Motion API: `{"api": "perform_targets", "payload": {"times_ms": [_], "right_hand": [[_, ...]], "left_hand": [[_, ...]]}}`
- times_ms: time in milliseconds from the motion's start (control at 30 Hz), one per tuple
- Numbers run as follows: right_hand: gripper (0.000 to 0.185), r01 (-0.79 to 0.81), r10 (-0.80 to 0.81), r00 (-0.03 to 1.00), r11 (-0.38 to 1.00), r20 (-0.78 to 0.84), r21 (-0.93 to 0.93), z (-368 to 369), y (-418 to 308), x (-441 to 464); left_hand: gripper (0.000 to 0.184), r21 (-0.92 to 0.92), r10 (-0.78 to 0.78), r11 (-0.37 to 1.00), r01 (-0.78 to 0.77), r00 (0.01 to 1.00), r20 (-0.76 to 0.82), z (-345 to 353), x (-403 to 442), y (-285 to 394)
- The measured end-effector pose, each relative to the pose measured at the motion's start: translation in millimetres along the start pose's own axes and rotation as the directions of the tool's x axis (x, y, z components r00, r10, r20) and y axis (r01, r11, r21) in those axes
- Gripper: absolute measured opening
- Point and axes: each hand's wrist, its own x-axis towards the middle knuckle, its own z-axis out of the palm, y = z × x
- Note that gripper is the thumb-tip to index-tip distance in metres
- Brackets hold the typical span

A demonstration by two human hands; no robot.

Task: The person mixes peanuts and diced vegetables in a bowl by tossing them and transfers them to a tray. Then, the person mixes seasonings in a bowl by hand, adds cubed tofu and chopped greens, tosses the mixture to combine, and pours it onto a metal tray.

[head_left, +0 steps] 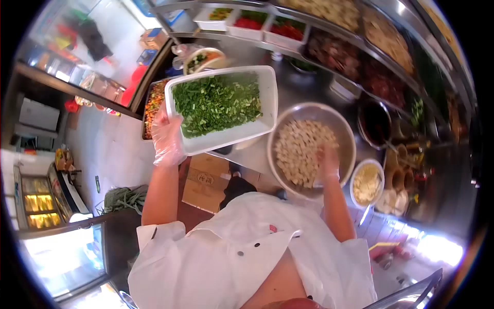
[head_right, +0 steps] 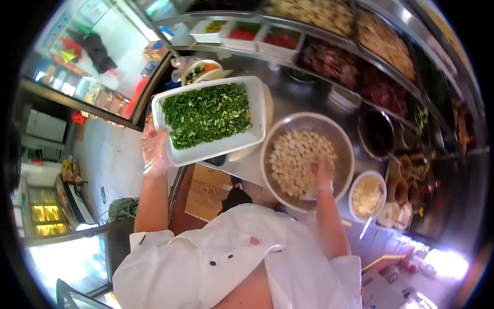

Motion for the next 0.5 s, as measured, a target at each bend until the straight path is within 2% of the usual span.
{"api": "perform_targets", "payload": {"times_ms": [67,133,167,200,233,267,367,400,500], "right_hand": [[0.056,-0.07,0.068,0.998,0.986,0.017,0.151,-24,8,9],[0.063,-0.125,0.124,0.992,0.944,0.024,0.306,-43,5,15],[0.066,-0.154,0.155,0.988,0.911,0.027,0.384,-48,5,15],[0.069,-0.18,0.184,0.982,0.869,0.036,0.46,-52,6,14],[0.073,-0.179,0.19,0.981,0.858,0.026,0.482,-56,8,16],[0.077,-0.179,0.197,0.98,0.845,0.017,0.504,-60,10,18],[0.084,-0.227,0.264,0.964,0.803,0.011,0.551,-67,9,7],[0.086,-0.249,0.288,0.957,0.791,0.02,0.559,-70,6,6],[0.077,-0.272,0.308,0.95,0.75,0.046,0.603,-78,20,15]], "left_hand": [[0.045,0.359,0.128,0.923,-0.139,0.99,0.054,49,-18,-6],[0.036,0.591,0.356,0.658,-0.468,0.884,0.303,103,-37,-13],[0.015,0.602,0.361,0.583,-0.545,0.838,0.41,115,-42,-18],[0.013,0.616,0.338,0.599,-0.512,0.859,0.385,129,-49,-21],[0.016,0.629,0.318,0.61,-0.482,0.876,0.363,145,-52,-23],[0.016,0.607,0.437,0.502,-0.616,0.787,0.436,162,-58,-28],[0.019,0.587,0.485,0.317,-0.745,0.66,0.574,190,-75,-43],[0.017,0.6,0.394,0.487,-0.635,0.773,0.497,189,-75,-49],[0.017,0.553,0.435,0.3,-0.777,0.628,0.645,204,-91,-60]]}}
